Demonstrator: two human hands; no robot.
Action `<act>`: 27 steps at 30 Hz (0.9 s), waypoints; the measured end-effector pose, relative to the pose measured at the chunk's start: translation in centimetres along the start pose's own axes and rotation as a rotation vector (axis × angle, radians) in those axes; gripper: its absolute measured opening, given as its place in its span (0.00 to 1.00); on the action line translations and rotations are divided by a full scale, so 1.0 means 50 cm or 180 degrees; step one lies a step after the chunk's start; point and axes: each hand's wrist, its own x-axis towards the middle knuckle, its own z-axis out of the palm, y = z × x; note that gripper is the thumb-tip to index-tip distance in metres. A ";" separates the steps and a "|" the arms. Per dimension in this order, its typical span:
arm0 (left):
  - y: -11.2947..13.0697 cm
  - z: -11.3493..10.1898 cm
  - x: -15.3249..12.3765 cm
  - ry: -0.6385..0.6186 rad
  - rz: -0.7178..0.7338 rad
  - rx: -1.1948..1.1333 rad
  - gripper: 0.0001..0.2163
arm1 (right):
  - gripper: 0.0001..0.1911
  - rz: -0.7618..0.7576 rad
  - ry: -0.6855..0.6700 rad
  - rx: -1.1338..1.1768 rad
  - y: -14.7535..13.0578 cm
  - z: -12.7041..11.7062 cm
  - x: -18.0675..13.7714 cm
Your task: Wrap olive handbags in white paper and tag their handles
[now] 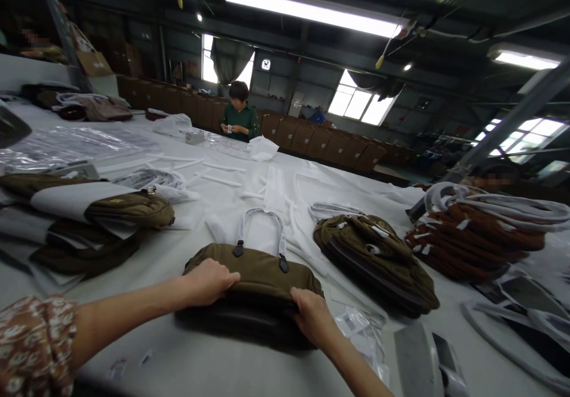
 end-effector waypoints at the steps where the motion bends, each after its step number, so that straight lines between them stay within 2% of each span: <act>1: 0.003 0.017 -0.004 -0.0006 0.0020 0.0009 0.10 | 0.04 -0.0084 0.0034 -0.0033 0.002 0.020 -0.008; 3: 0.013 0.048 -0.013 0.0000 0.0066 0.0046 0.15 | 0.06 -0.0239 0.0068 -0.0070 0.004 0.049 -0.023; 6: 0.025 0.070 -0.028 0.0070 0.0104 0.0097 0.19 | 0.11 -0.0441 0.0138 -0.0124 0.009 0.062 -0.036; 8: 0.027 0.065 -0.037 0.0149 0.0083 0.0099 0.18 | 0.13 -0.0450 0.0228 -0.0113 0.011 0.056 -0.037; 11: 0.021 0.048 -0.050 0.0307 -0.0097 0.0063 0.10 | 0.15 -0.0261 0.0278 0.0056 0.008 0.043 -0.031; 12: 0.017 0.043 -0.054 0.0338 -0.0248 -0.0015 0.12 | 0.16 -0.0178 0.0265 0.0133 0.005 0.040 -0.029; 15: 0.006 0.043 -0.063 0.0268 -0.0724 -0.0342 0.33 | 0.25 -0.0019 0.0328 0.0266 0.000 0.039 -0.021; 17: 0.001 0.052 -0.061 0.0134 -0.0834 -0.0356 0.36 | 0.34 -0.0049 0.0494 0.0175 0.002 0.044 -0.014; 19: -0.002 0.063 -0.052 0.0016 -0.0764 -0.0170 0.34 | 0.39 -0.0169 0.0671 -0.0047 0.006 0.050 -0.006; 22: -0.004 0.067 -0.036 -0.0073 -0.0564 0.0020 0.26 | 0.34 -0.0289 0.0779 -0.0362 0.007 0.053 -0.002; 25: -0.007 0.064 -0.027 0.0016 -0.0381 0.0048 0.10 | 0.18 -0.0327 0.0768 -0.0507 0.004 0.052 -0.009; 27: -0.011 0.068 -0.026 0.0118 -0.0300 0.0075 0.06 | 0.13 -0.0378 0.0769 -0.0559 0.001 0.056 -0.016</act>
